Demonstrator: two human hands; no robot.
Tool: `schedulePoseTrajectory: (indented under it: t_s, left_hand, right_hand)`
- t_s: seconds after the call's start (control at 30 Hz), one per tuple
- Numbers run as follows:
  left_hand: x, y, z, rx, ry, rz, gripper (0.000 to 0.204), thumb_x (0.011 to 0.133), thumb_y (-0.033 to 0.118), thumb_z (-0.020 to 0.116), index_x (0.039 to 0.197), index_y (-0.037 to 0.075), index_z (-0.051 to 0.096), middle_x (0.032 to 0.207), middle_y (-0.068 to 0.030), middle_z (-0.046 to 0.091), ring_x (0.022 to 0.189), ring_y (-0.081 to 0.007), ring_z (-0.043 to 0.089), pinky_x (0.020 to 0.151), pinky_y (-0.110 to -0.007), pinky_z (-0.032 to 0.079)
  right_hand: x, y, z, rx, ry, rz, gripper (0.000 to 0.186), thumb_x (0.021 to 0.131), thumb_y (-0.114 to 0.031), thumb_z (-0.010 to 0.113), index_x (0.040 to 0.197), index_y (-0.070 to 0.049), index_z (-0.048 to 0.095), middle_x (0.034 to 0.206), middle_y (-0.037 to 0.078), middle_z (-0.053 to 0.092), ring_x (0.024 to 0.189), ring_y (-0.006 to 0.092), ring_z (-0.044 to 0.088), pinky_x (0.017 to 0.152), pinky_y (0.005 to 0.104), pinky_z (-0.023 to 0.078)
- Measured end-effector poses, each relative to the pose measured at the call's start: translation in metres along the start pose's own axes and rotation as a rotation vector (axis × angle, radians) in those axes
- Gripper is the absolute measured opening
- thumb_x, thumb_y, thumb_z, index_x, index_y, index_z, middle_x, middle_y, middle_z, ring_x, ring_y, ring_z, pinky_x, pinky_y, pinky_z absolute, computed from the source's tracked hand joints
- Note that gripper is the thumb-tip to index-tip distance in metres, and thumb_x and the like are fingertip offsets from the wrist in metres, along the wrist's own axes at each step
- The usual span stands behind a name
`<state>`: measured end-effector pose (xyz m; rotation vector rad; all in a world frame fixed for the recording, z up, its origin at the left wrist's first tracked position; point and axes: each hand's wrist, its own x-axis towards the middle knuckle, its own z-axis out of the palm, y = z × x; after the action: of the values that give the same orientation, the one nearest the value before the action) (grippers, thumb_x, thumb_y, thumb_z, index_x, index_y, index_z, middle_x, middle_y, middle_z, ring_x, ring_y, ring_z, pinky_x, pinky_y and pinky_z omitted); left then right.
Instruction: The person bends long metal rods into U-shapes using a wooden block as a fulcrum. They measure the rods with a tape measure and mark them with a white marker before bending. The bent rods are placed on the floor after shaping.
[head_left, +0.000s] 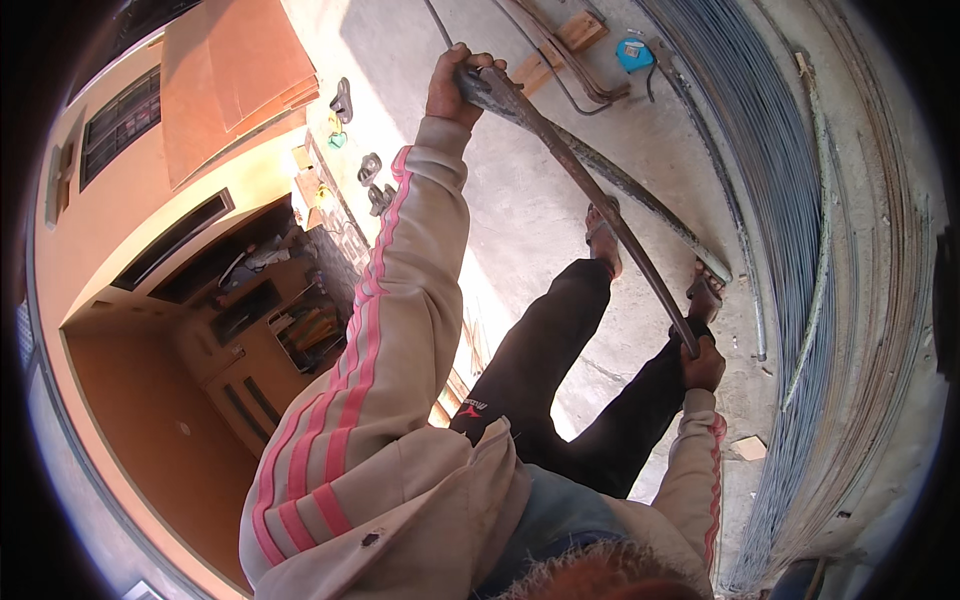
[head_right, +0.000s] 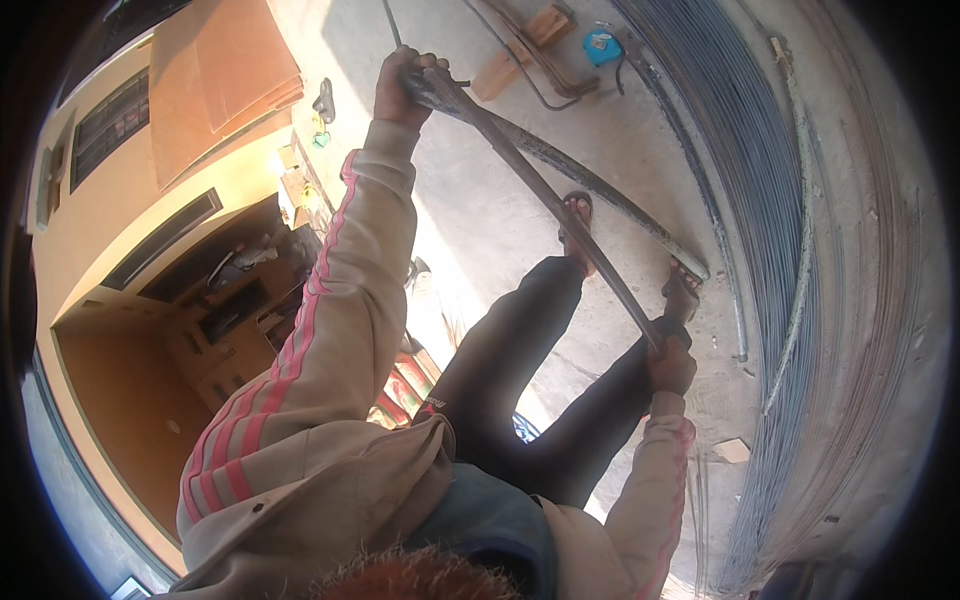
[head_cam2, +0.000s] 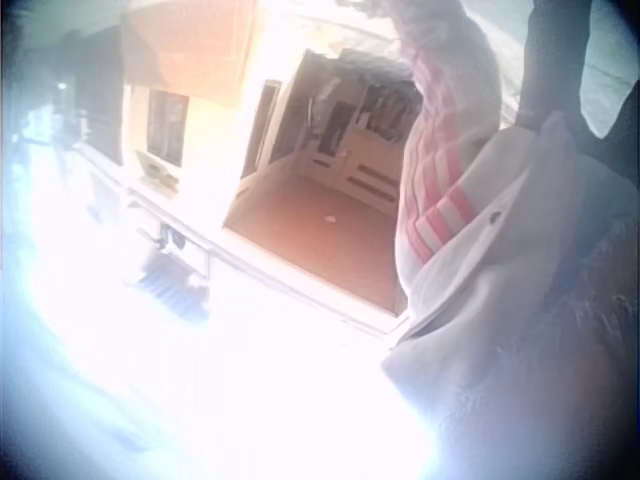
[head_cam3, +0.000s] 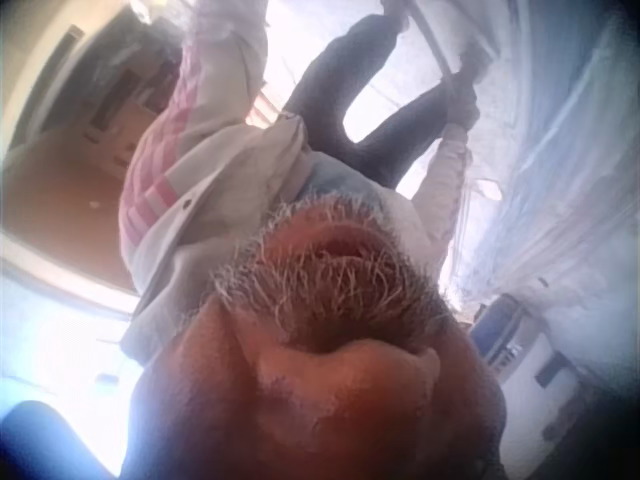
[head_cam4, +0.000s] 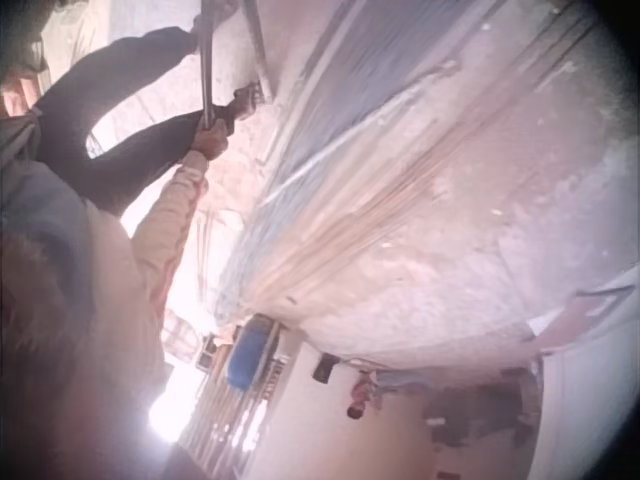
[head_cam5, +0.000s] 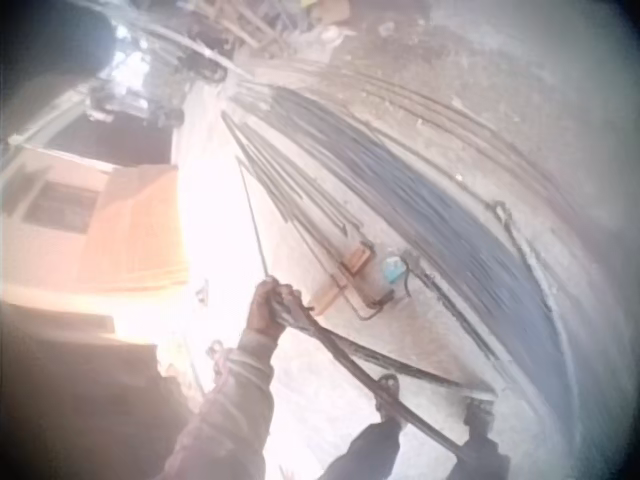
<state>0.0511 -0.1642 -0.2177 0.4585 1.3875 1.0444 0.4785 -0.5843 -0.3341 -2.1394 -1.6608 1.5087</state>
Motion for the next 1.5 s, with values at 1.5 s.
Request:
schedulePoseTrajectory:
  t_s: [1.5]
  left_hand:
    - [-0.002, 0.002, -0.003, -0.042, -0.155, -0.055, 0.028, 0.088, 0.031, 0.061, 0.084, 0.004, 0.065, 0.085, -0.0158, 0.069, 0.092, -0.0342, 0.066, 0.087, -0.054, 0.054]
  right_hand:
    - [0.013, 0.003, 0.011, 0.037, 0.056, -0.060, 0.021, 0.080, -0.022, 0.070, 0.072, -0.008, 0.057, 0.065, 0.017, 0.060, 0.062, 0.0413, 0.062, 0.054, 0.0496, 0.049]
